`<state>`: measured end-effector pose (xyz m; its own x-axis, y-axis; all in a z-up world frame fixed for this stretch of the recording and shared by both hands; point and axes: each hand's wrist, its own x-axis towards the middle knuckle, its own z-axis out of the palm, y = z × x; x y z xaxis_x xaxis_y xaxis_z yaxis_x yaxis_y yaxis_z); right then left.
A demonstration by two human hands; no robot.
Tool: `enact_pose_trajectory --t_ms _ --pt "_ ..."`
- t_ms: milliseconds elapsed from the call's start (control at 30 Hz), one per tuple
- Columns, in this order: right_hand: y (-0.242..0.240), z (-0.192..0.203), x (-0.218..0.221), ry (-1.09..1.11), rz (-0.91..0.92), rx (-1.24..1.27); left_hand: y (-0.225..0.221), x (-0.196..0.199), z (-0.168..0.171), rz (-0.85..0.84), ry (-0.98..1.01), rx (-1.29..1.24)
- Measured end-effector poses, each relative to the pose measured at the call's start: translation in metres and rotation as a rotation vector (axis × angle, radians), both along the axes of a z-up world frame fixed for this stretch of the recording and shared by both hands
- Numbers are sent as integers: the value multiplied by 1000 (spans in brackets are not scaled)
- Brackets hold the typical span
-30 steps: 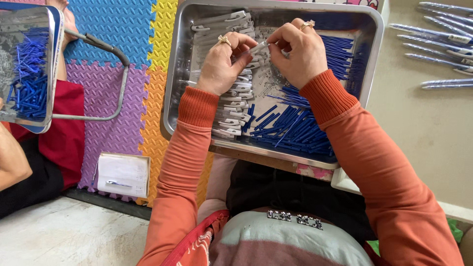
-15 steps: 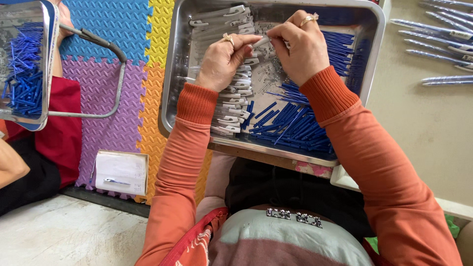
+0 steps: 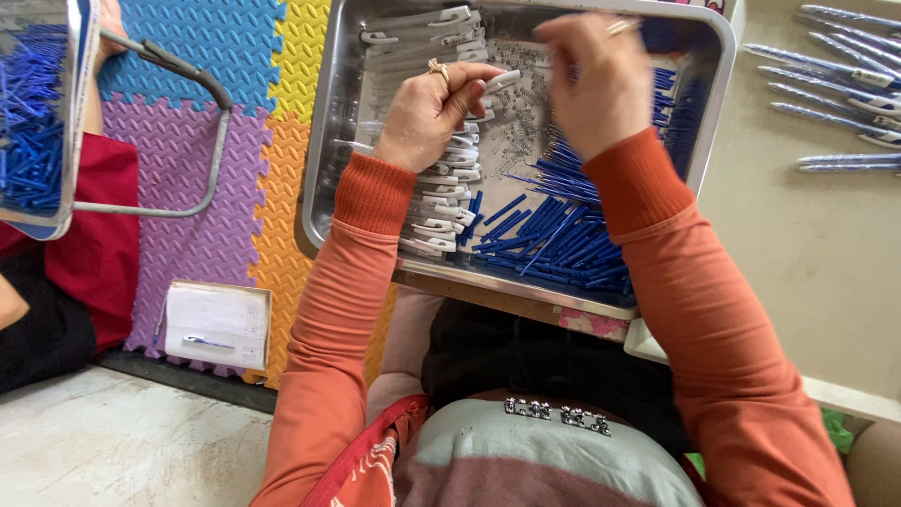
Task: The person inserts ink cartridges into pen barrels and then attaches the pen caps by hand using a metal tray to hold the parts.
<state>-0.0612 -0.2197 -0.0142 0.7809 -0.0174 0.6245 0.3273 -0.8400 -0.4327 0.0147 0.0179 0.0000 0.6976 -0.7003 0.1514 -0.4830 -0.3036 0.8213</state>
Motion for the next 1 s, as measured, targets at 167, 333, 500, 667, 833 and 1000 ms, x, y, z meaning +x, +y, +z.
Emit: enact_pose_trajectory --t_ms 167,333,500,667,833,1000 --pt "-49 -20 -3 270 -387 -165 0 5 -10 22 -78 7" --pt "-50 -35 1 453 -486 -413 -1 9 -21 36 -160 41" --pt "-47 -31 3 532 -477 -437 0 10 -22 48 -176 66" --pt "-46 -32 3 578 -450 -457 -1 9 -21 51 -150 67" --pt "-41 -33 4 419 -301 -273 -1 9 -19 67 -162 66" --pt "-15 -16 -1 184 -6 -70 1 8 -17 95 -156 70"
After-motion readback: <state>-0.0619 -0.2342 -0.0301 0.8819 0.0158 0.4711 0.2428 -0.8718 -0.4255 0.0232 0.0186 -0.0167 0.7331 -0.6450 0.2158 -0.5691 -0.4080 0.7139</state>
